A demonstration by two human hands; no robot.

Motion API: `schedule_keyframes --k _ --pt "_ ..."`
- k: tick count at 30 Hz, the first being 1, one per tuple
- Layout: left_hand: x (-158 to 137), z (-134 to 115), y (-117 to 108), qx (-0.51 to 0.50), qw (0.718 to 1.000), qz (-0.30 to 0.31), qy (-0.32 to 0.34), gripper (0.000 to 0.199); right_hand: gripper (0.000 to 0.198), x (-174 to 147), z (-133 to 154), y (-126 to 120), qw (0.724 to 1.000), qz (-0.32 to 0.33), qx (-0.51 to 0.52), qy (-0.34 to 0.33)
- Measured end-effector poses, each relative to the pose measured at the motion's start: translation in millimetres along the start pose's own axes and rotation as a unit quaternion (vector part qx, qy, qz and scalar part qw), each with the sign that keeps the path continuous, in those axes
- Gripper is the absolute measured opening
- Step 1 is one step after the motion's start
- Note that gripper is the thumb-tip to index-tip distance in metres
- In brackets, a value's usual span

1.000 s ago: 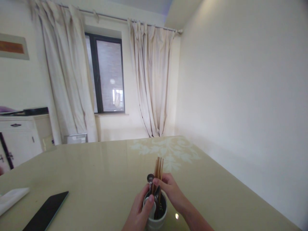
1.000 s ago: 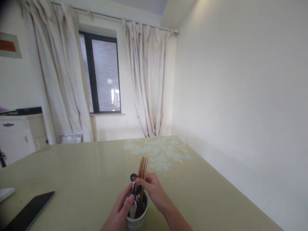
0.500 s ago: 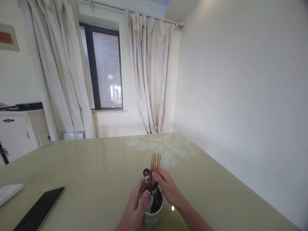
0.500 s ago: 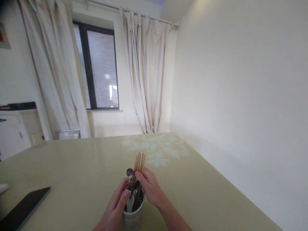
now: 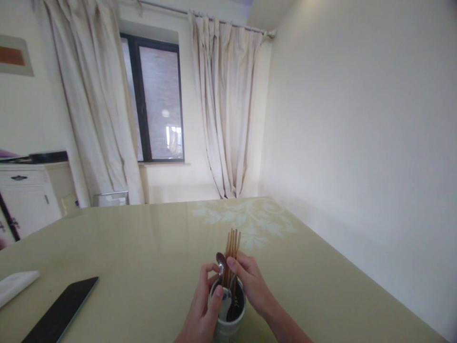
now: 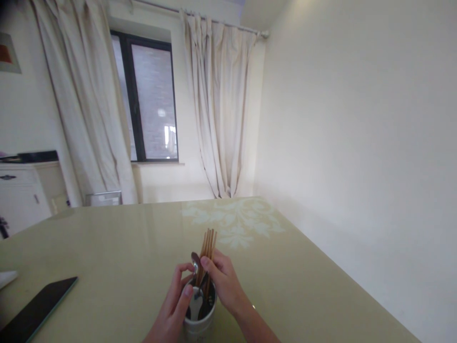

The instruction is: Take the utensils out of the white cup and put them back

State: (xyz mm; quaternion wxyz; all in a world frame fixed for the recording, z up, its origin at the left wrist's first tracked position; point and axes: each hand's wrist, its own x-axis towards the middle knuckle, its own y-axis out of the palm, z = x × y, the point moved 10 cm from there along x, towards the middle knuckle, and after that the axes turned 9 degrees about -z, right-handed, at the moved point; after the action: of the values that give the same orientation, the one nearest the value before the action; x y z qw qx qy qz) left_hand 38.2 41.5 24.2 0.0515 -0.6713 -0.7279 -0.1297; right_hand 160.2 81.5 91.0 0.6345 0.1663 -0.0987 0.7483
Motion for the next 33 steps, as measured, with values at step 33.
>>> schedule_keyframes --k 33 --pt "-1.1 -3.6 -16.0 0.140 0.987 -0.062 0.056 0.064 0.062 0.4 -31.2 -3.9 0.989 -0.063 0.044 0.123"
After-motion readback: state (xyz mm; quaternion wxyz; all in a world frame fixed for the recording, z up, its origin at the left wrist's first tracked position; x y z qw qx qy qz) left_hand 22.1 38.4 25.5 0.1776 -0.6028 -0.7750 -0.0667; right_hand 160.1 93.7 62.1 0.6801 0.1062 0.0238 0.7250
